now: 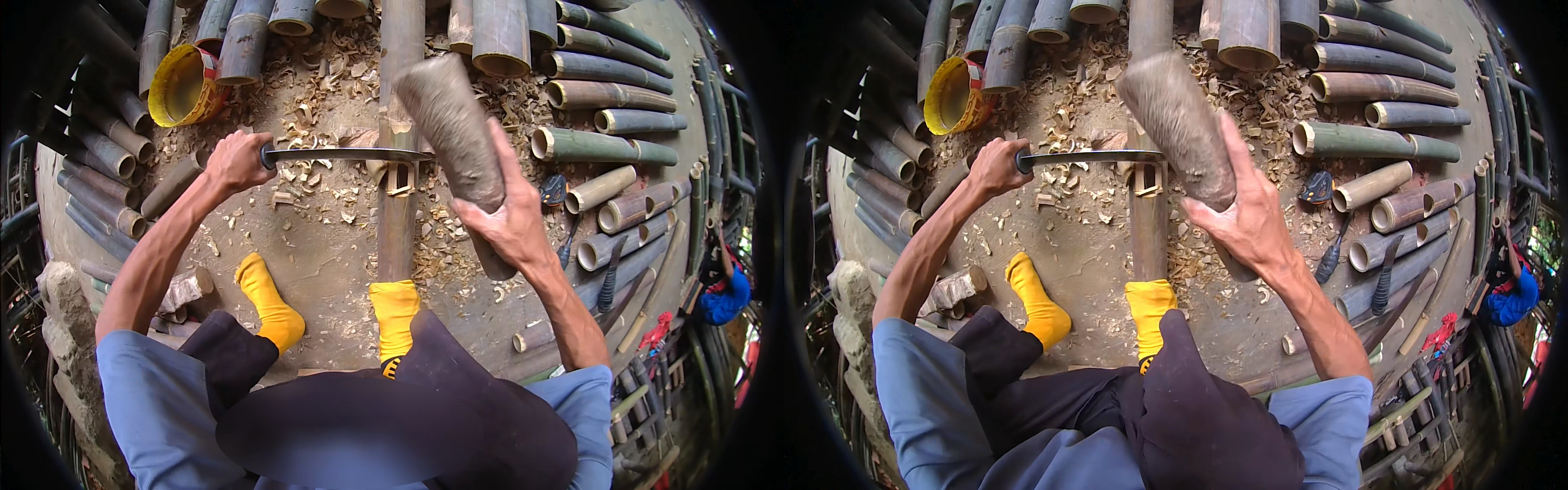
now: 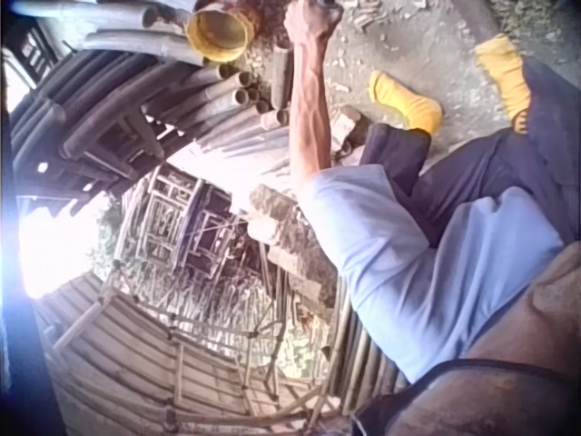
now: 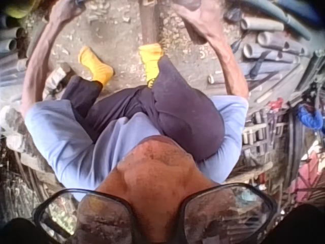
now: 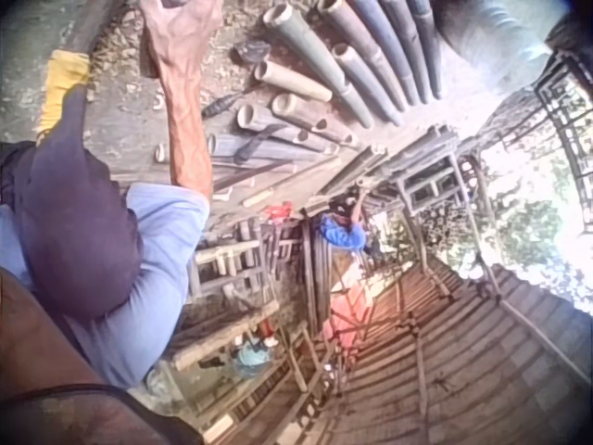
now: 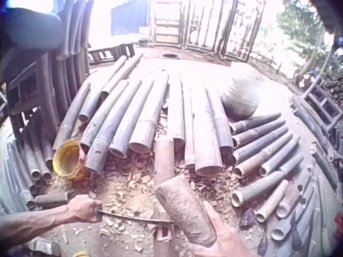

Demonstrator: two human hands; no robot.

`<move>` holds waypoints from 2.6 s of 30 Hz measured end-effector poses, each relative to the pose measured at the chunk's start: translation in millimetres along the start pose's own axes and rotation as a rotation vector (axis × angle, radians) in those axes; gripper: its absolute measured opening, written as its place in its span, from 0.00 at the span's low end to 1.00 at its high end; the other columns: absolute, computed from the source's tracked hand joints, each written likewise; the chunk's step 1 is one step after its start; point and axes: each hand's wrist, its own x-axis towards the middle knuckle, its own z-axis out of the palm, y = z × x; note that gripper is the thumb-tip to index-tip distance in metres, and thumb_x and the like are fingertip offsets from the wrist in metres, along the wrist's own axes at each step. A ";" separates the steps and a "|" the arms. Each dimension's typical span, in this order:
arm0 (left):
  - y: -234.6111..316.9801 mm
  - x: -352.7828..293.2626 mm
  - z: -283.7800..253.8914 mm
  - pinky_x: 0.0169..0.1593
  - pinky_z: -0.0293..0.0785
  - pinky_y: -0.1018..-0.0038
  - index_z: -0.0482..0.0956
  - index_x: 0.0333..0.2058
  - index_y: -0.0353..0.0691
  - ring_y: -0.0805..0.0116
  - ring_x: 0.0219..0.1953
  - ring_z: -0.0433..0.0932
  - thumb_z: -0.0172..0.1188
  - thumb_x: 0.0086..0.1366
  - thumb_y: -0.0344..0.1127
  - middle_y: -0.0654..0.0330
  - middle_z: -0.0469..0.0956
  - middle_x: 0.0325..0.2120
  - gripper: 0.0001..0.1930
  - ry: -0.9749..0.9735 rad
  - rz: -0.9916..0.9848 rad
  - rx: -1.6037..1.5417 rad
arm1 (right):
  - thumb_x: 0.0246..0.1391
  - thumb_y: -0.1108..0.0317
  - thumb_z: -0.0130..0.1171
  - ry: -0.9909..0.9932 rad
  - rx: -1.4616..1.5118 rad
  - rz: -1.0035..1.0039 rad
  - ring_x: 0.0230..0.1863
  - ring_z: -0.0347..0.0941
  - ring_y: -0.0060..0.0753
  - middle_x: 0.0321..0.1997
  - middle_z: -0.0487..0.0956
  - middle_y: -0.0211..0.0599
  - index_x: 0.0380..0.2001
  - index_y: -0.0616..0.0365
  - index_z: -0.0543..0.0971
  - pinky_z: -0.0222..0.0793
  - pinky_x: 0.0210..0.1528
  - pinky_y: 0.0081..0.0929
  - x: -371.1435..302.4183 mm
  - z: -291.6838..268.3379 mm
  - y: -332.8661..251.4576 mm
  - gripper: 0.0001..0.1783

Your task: The person shapes a bamboo pole using a knife and a large wooden block to hammer it, followed by carving the edges with a smaller blade.

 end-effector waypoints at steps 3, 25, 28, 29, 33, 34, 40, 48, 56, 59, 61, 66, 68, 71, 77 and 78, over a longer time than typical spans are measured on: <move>-2.1 3.5 1.5 0.32 0.72 0.57 0.75 0.24 0.39 0.47 0.23 0.75 0.60 0.43 0.37 0.48 0.74 0.16 0.10 -0.023 -0.010 -0.007 | 0.42 0.61 0.66 0.225 0.117 -0.240 0.48 0.75 0.51 0.51 0.72 0.64 0.68 0.50 0.44 0.73 0.50 0.36 10.3 17.0 1.0 0.55; -2.1 13.4 -7.7 0.34 0.76 0.58 0.78 0.26 0.39 0.47 0.25 0.78 0.60 0.44 0.39 0.47 0.77 0.19 0.12 -0.228 0.001 0.004 | 0.39 0.58 0.68 -0.004 0.069 -0.314 0.48 0.75 0.49 0.55 0.71 0.55 0.66 0.52 0.55 0.74 0.51 0.37 72.5 -10.0 -52.4 0.51; 8.8 15.9 -8.3 0.35 0.75 0.58 0.78 0.25 0.38 0.47 0.27 0.78 0.60 0.43 0.39 0.47 0.77 0.20 0.12 -0.216 0.017 -0.010 | 0.39 0.60 0.68 0.089 0.183 -0.267 0.50 0.73 0.47 0.54 0.70 0.55 0.67 0.45 0.51 0.72 0.51 0.39 51.6 6.1 -24.1 0.52; 9.3 18.1 -8.1 0.34 0.74 0.58 0.77 0.25 0.37 0.47 0.27 0.77 0.60 0.42 0.39 0.47 0.77 0.20 0.12 -0.215 0.020 -0.004 | 0.40 0.61 0.67 0.090 0.124 -0.281 0.50 0.72 0.47 0.53 0.70 0.56 0.68 0.41 0.49 0.71 0.51 0.40 44.4 16.4 -6.8 0.53; -12.5 17.3 12.5 0.31 0.73 0.64 0.75 0.22 0.34 0.56 0.23 0.78 0.64 0.38 0.36 0.51 0.76 0.17 0.13 -0.331 0.136 -0.142 | 0.40 0.58 0.65 -0.663 -0.288 0.160 0.53 0.71 0.53 0.58 0.67 0.57 0.68 0.33 0.47 0.70 0.56 0.45 40.6 18.9 -10.9 0.54; -18.3 23.2 8.9 0.30 0.73 0.65 0.75 0.22 0.34 0.59 0.23 0.77 0.65 0.38 0.36 0.53 0.76 0.17 0.13 -0.427 0.103 -0.231 | 0.39 0.57 0.66 -0.504 -0.189 0.114 0.54 0.71 0.53 0.59 0.68 0.56 0.68 0.34 0.47 0.69 0.57 0.45 33.2 21.1 -6.8 0.54; -15.5 -11.7 50.8 0.24 0.72 0.68 0.75 0.31 0.39 0.66 0.17 0.72 0.59 0.44 0.27 0.59 0.73 0.17 0.12 -0.058 0.114 -0.159 | 0.40 0.59 0.67 0.127 0.119 0.216 0.55 0.70 0.46 0.60 0.67 0.53 0.68 0.39 0.45 0.67 0.58 0.39 -11.0 -0.2 29.6 0.55; 10.0 -66.9 57.1 0.35 0.67 0.62 0.71 0.32 0.40 0.54 0.29 0.71 0.63 0.43 0.28 0.56 0.69 0.28 0.15 0.341 0.345 -0.100 | 0.39 0.59 0.68 0.270 0.032 0.296 0.58 0.67 0.42 0.60 0.66 0.52 0.65 0.64 0.51 0.62 0.60 0.34 -66.9 27.6 62.7 0.54; -11.2 -42.8 59.2 0.34 0.68 0.63 0.69 0.32 0.41 0.57 0.31 0.72 0.60 0.46 0.28 0.56 0.69 0.27 0.13 0.259 0.361 0.081 | 0.37 0.62 0.69 0.240 -0.086 0.055 0.50 0.73 0.53 0.53 0.71 0.58 0.64 0.64 0.52 0.71 0.51 0.39 -88.7 62.0 53.2 0.53; -3.5 -31.1 51.6 0.35 0.67 0.63 0.68 0.32 0.41 0.57 0.30 0.72 0.59 0.47 0.28 0.57 0.70 0.25 0.13 0.179 0.391 0.062 | 0.33 0.59 0.72 0.215 -0.258 -0.355 0.41 0.77 0.55 0.44 0.75 0.56 0.59 0.63 0.60 0.76 0.42 0.41 -113.9 56.1 71.7 0.50; -5.8 -31.3 51.2 0.35 0.67 0.63 0.67 0.32 0.41 0.57 0.30 0.72 0.59 0.47 0.28 0.57 0.70 0.24 0.13 0.152 0.371 0.070 | 0.27 0.57 0.75 0.104 -0.199 -0.652 0.39 0.76 0.53 0.43 0.75 0.54 0.58 0.60 0.63 0.75 0.37 0.40 -96.9 51.7 66.5 0.51; -4.7 -24.1 50.6 0.35 0.67 0.62 0.66 0.31 0.41 0.55 0.30 0.73 0.59 0.47 0.29 0.57 0.70 0.24 0.13 0.137 0.354 0.094 | 0.32 0.54 0.71 -0.165 -0.515 -0.344 0.34 0.73 0.49 0.39 0.73 0.50 0.63 0.55 0.58 0.74 0.34 0.38 -61.1 52.3 83.8 0.53; -7.3 -27.2 48.2 0.35 0.68 0.62 0.66 0.31 0.41 0.55 0.30 0.73 0.59 0.46 0.28 0.56 0.70 0.24 0.13 0.137 0.327 0.107 | 0.33 0.53 0.70 -0.296 -0.484 -0.239 0.34 0.73 0.46 0.39 0.72 0.51 0.65 0.54 0.54 0.73 0.34 0.38 -64.0 55.4 59.6 0.56; -13.3 -30.7 50.2 0.36 0.68 0.62 0.66 0.31 0.41 0.54 0.31 0.73 0.59 0.46 0.28 0.55 0.70 0.24 0.14 0.144 0.319 0.122 | 0.30 0.55 0.70 -0.231 -0.285 -0.698 0.35 0.75 0.45 0.38 0.74 0.49 0.62 0.56 0.61 0.74 0.35 0.37 -66.8 54.4 41.2 0.51; 3.9 -6.3 16.1 0.28 0.74 0.63 0.72 0.32 0.37 0.58 0.24 0.78 0.63 0.42 0.31 0.54 0.77 0.25 0.15 -0.322 0.179 -0.085 | 0.37 0.50 0.70 -0.253 -0.434 -0.082 0.43 0.75 0.52 0.48 0.73 0.56 0.63 0.59 0.56 0.75 0.44 0.41 -43.3 48.4 65.8 0.53; 0.1 4.2 1.4 0.28 0.75 0.65 0.75 0.33 0.36 0.61 0.23 0.78 0.65 0.40 0.32 0.55 0.78 0.25 0.18 -0.616 0.131 -0.287 | 0.39 0.50 0.69 -0.126 -0.241 -0.084 0.47 0.75 0.53 0.52 0.71 0.59 0.63 0.59 0.55 0.75 0.48 0.42 -50.1 53.5 56.4 0.52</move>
